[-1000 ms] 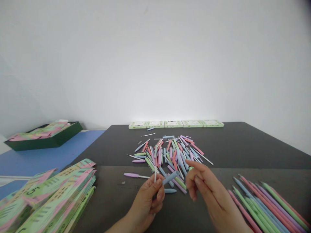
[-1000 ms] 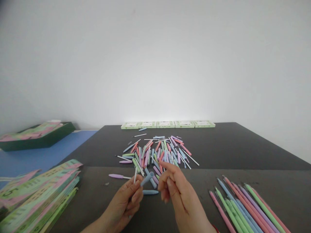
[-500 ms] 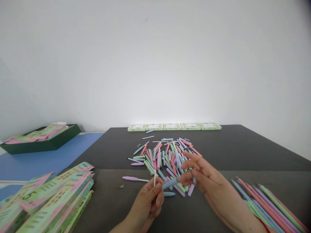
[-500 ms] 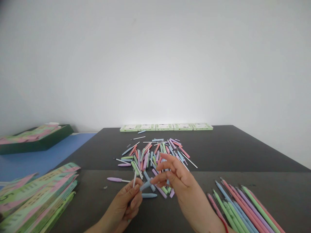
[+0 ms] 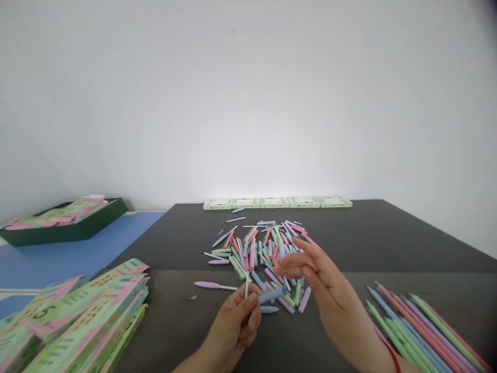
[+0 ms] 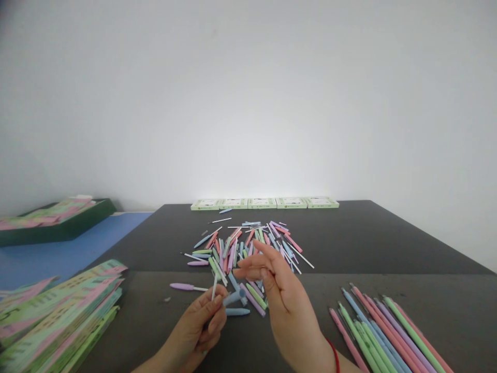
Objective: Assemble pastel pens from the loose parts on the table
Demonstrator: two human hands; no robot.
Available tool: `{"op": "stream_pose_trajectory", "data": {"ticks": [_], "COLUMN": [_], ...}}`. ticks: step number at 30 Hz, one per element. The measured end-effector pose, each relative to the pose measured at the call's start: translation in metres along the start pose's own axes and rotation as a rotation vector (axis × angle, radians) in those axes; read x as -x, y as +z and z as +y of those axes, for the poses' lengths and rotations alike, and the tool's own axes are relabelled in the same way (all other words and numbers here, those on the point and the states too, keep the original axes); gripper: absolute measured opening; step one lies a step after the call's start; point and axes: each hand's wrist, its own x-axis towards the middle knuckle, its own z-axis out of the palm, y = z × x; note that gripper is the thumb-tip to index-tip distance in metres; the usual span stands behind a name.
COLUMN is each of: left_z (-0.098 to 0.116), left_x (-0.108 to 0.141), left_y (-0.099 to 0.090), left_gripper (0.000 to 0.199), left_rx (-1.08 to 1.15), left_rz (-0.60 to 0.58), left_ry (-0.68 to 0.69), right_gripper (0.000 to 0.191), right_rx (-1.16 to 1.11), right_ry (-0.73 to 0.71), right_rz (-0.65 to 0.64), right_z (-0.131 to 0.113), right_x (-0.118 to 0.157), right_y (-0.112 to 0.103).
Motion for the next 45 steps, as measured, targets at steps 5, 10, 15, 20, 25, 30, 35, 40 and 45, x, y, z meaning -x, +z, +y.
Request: {"op": "stream_pose_trajectory", "data": {"ticks": [5, 10, 15, 20, 25, 30, 35, 40, 45], "left_z": [0.0, 0.003, 0.003, 0.003, 0.005, 0.004, 0.002, 0.001, 0.001], "left_x": [0.0, -0.002, -0.003, -0.003, -0.002, -0.002, -0.002, -0.003, -0.002], "left_y": [-0.004, -0.007, -0.007, -0.007, -0.006, -0.004, -0.003, -0.002, -0.001], "left_gripper": [0.022, 0.019, 0.02, 0.022, 0.022, 0.023, 0.022, 0.021, 0.021], "left_rx": [0.0, -0.014, -0.032, -0.054, -0.026, -0.014, -0.026, -0.035, -0.04], "left_rz": [0.007, 0.009, 0.009, 0.006, -0.001, 0.015, 0.021, 0.028, 0.046], "left_ry": [0.024, 0.036, 0.026, 0.025, 0.022, 0.026, 0.028, 0.022, 0.03], "right_gripper": [0.037, 0.038, 0.033, 0.029, 0.027, 0.015, 0.021, 0.024, 0.026], "right_rx": [0.194, 0.638, 0.418, 0.165, -0.042, -0.425, -0.504, -0.356, -0.181], "right_ry": [0.052, 0.331, 0.553, 0.4, 0.308, 0.353, 0.427, 0.354, 0.27], "right_rz": [-0.088, -0.406, -0.712, -0.547, -0.299, -0.175, -0.18, -0.212, -0.235], "right_z": [-0.001, 0.0, -0.007, -0.017, -0.017, -0.004, 0.001, 0.004, 0.004], "right_x": [-0.006, -0.011, 0.001, 0.002, -0.006, -0.004, -0.001, 0.0, 0.001], "right_y": [-0.011, -0.052, -0.064, -0.039, -0.021, -0.008, 0.001, 0.002, 0.003]}}
